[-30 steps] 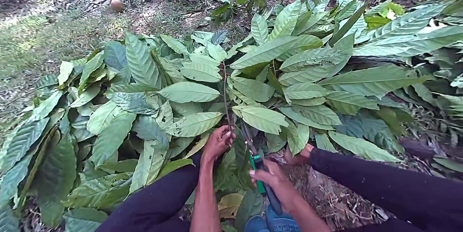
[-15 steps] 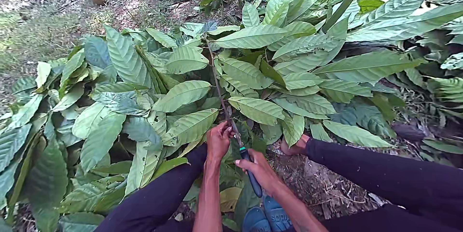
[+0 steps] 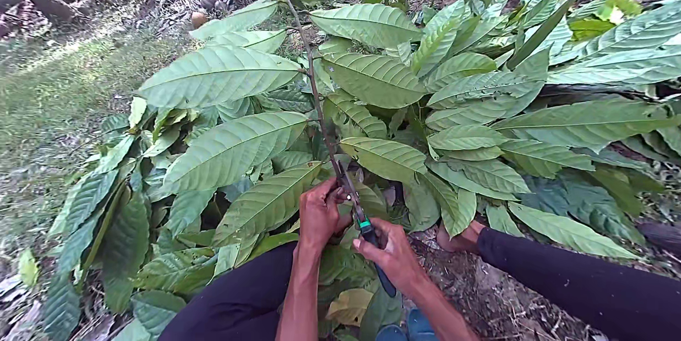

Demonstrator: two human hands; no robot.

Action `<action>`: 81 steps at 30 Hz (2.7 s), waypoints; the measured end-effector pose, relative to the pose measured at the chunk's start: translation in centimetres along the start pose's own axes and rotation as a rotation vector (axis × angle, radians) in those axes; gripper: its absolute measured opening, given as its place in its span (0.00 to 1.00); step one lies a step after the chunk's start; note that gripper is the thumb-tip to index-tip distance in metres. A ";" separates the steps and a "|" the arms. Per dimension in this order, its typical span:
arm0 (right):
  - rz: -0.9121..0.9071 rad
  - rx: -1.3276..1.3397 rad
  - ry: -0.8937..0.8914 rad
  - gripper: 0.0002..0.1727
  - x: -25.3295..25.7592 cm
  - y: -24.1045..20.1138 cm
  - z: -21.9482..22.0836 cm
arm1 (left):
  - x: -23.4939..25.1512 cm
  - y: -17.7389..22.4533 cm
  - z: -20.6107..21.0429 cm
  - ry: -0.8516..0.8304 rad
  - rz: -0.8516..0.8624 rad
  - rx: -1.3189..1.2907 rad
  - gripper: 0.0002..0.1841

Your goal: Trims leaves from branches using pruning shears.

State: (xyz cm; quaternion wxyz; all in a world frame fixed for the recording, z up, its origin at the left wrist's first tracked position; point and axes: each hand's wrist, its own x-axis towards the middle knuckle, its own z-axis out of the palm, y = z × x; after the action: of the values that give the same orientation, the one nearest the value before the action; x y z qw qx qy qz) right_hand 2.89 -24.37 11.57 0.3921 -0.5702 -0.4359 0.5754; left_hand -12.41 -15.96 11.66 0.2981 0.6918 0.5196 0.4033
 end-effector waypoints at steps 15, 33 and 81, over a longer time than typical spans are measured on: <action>-0.051 0.036 -0.327 0.25 0.2 -3.5 -0.8 | -0.4 -0.9 -0.7 0.161 0.139 -0.003 0.11; -0.269 0.160 -0.386 0.19 1.5 -7.2 0.6 | -0.8 -0.5 -0.8 0.244 0.197 -0.001 0.10; -0.207 0.418 -0.614 0.17 2.5 -18.4 3.0 | -2.5 -0.6 1.0 0.459 0.219 -0.008 0.17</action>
State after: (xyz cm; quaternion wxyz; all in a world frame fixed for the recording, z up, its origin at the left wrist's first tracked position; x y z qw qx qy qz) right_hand -1.10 -16.43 28.11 0.4070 -0.2322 -0.4615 0.7533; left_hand -12.18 -18.22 10.07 0.1297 0.6332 0.4939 0.5816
